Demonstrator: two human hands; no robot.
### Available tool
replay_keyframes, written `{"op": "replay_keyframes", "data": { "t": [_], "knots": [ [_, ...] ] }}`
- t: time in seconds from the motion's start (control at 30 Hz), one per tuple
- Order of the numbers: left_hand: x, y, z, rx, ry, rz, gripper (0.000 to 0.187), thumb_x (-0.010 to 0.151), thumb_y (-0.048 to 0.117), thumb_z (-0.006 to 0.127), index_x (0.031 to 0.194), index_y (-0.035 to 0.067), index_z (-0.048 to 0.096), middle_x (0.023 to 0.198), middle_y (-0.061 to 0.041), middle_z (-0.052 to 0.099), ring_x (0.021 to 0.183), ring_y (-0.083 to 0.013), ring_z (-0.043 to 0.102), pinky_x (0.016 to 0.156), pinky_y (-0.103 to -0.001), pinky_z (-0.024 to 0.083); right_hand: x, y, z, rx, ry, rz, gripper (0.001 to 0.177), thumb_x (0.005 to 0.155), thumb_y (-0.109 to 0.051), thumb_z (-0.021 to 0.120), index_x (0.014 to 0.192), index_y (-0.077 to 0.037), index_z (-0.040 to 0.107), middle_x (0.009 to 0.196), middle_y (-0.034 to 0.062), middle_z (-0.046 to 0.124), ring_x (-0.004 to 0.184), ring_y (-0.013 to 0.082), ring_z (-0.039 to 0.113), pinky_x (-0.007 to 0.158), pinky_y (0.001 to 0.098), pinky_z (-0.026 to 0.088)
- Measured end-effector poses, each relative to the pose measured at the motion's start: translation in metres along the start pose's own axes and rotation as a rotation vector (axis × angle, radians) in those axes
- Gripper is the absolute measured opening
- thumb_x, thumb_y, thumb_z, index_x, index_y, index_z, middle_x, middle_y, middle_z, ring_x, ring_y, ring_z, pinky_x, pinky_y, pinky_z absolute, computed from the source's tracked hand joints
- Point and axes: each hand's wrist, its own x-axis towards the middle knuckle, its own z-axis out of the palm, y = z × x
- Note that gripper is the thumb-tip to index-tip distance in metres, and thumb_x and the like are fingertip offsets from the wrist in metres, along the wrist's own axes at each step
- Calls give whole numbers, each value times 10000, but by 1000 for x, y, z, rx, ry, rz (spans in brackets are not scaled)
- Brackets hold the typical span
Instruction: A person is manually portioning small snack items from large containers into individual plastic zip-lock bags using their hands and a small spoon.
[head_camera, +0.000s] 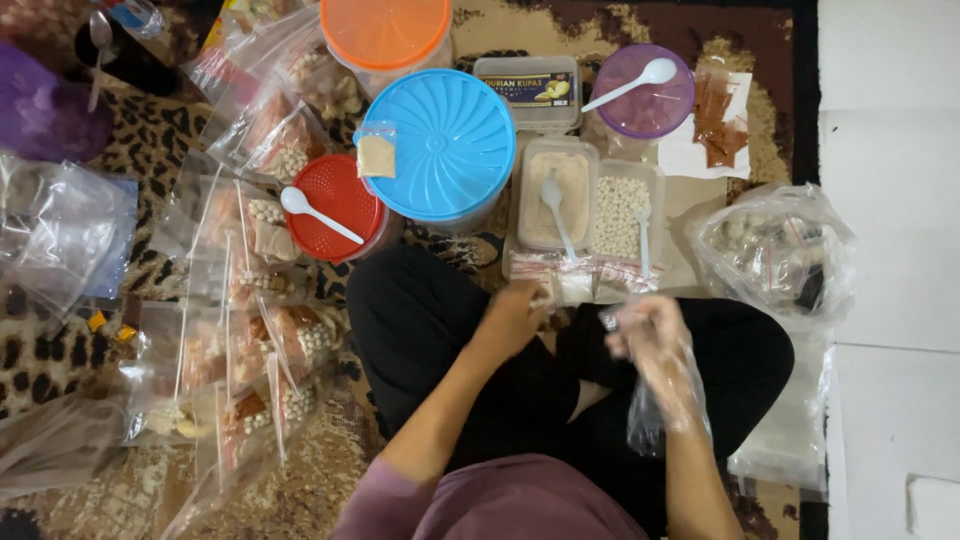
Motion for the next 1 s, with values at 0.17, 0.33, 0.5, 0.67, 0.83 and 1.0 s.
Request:
{"op": "replay_keyframes", "data": {
  "t": [0.17,0.33,0.5,0.67,0.83,1.0],
  "knots": [
    [64,-42,39,571,-39,-136,408,815,201,802,1170,102,627,1150,-145,636,1084,-320,631,764,-455,608,97,76,40,-249,-85,-288,176,989,-353,643,1019,-205,733,829,79,756,859,224,713,837,352,553],
    [61,-31,36,749,-260,-217,840,734,263,885,1439,96,459,1392,-236,531,1297,-399,477,917,-528,505,156,118,75,-37,-274,-242,348,964,-193,624,1293,-153,729,1016,212,739,839,224,653,784,415,543],
    [67,-22,37,833,-224,-238,490,865,145,738,1295,138,502,1379,-163,566,1277,-329,495,881,-518,416,143,99,59,-580,-111,-504,488,882,-271,712,1364,-234,643,1236,121,728,1215,327,655,1075,438,491],
    [64,-40,45,740,180,-56,179,749,-7,774,882,75,685,968,-127,651,855,-279,656,597,-401,507,121,83,54,-701,-16,-371,369,971,-353,615,1335,-295,635,1220,119,697,1138,338,692,1030,476,512],
    [74,-81,64,787,458,97,63,663,72,750,669,124,714,782,-45,585,735,-237,625,470,-329,523,105,99,45,-1074,232,-393,308,1017,-519,517,1240,-367,666,976,104,686,836,300,751,740,418,623],
    [81,-87,66,785,593,170,106,677,103,714,621,177,664,665,16,553,662,-202,619,487,-312,497,67,66,30,-818,116,-413,290,923,-496,655,1178,-364,689,1255,32,670,1219,281,645,974,425,578]
  ]
}}
